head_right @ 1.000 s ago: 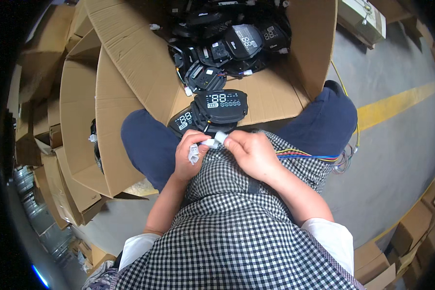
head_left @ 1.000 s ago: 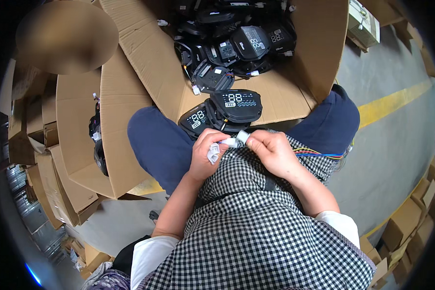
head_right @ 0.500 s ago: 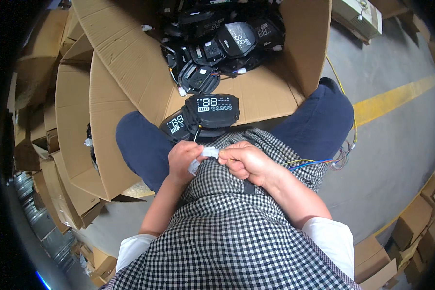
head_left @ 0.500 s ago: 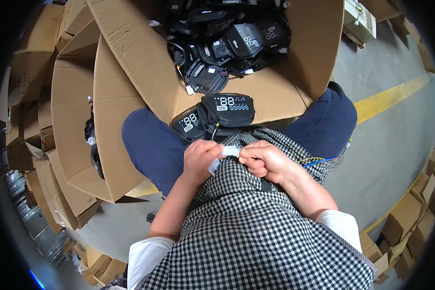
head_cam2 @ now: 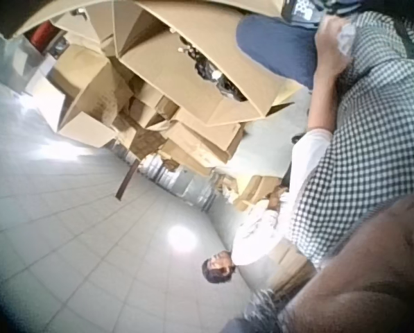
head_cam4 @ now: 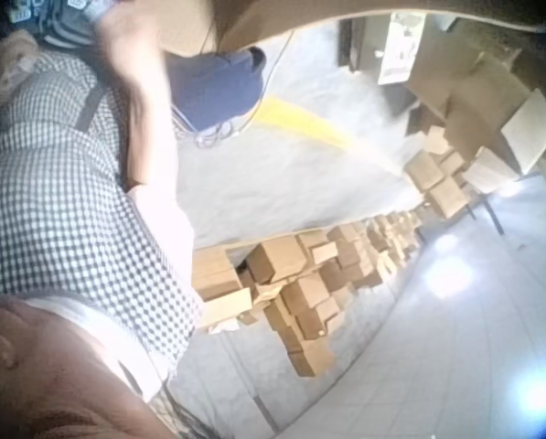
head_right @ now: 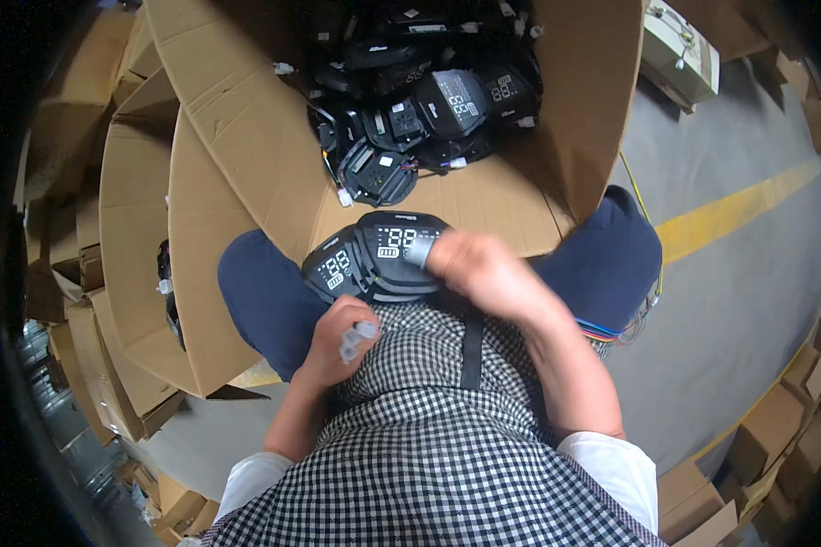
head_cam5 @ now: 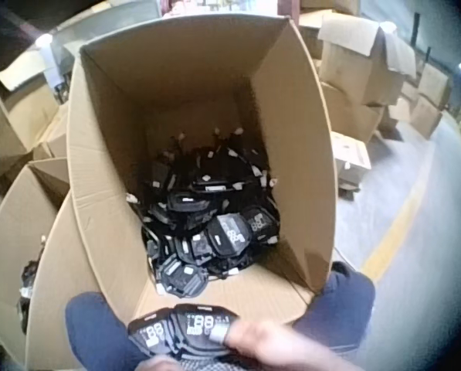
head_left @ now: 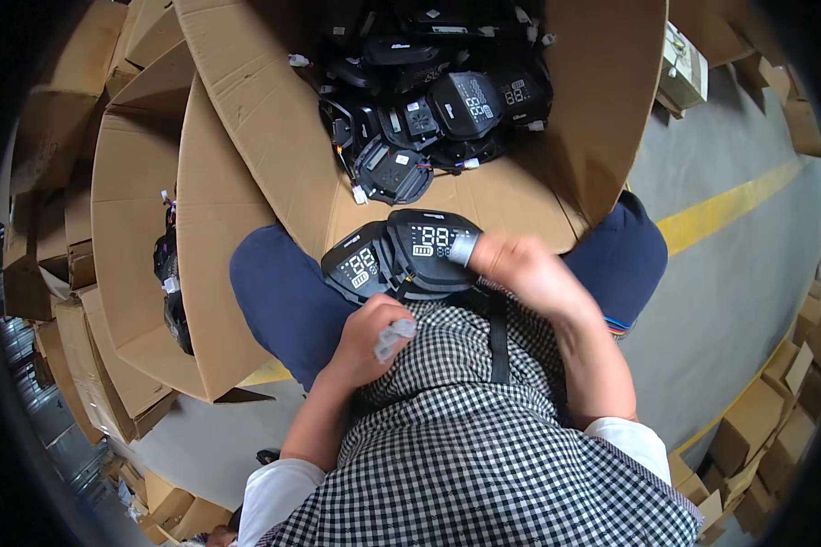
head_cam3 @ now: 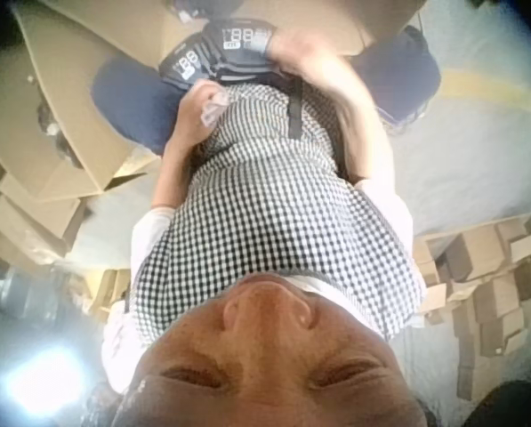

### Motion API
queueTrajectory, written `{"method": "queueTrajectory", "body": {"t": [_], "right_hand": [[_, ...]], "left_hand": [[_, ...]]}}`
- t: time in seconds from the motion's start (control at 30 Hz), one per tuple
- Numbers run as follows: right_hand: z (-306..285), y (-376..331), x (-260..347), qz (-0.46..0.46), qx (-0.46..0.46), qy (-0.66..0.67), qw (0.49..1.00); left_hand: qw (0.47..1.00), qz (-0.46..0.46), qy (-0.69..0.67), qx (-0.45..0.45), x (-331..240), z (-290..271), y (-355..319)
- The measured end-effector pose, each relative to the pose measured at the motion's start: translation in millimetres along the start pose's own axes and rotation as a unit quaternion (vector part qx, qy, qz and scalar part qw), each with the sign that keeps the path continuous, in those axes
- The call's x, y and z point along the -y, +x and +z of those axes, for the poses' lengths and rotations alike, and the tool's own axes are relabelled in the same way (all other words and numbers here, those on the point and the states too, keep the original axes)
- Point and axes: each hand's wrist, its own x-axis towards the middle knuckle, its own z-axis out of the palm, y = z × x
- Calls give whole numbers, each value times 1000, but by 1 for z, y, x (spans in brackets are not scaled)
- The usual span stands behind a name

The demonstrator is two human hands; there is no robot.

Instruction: The person tests digital displays by taking them from a cardboard box, plugging each display's connector into a test wire harness by hand, and placing them into adjacent cardboard boxes.

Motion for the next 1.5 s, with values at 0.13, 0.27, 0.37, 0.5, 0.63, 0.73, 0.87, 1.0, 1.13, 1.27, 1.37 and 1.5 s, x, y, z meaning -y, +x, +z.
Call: {"method": "queueTrajectory", "body": {"t": [0.13, 0.27, 0.37, 0.5, 0.63, 0.73, 0.87, 1.0, 1.13, 1.27, 1.37, 1.5], "right_hand": [[-29, 93, -3, -37, -160, -228, 960], [-11, 196, -71, -114, -119, -229, 959], [-2, 226, -105, -55, -100, -103, 988], [1, 189, -65, -193, -200, -191, 941], [-17, 108, 4, -402, -305, -337, 794], [-18, 57, 17, -426, -244, -439, 753], [9, 0, -15, -472, -139, -499, 713], [51, -22, -54, -464, -112, -396, 784], [52, -26, -57, -444, -102, -340, 823], [40, -50, -44, -413, -50, -364, 833], [29, -78, -25, -295, -127, -199, 926], [21, -73, -33, -94, -78, 91, 988]], "left_hand": [[969, 4, -234, -77, 10, -5, -7], [946, -18, -310, -86, 14, 2, -8], [945, -4, -314, -86, 18, 6, -7], [946, -20, -298, -123, 18, 9, -12], [903, -40, -399, -157, 1, 2, 4], [920, -22, -350, -172, -1, 3, 25], [935, 3, -324, -146, -8, 10, 42], [961, 61, -258, -80, -11, 25, 48], [960, 62, -272, -29, -3, 35, 42], [922, -20, -378, -84, -4, 45, 38], [946, -45, -313, -78, -7, 38, 37], [979, 77, -135, -133, -9, 39, 42]]}}
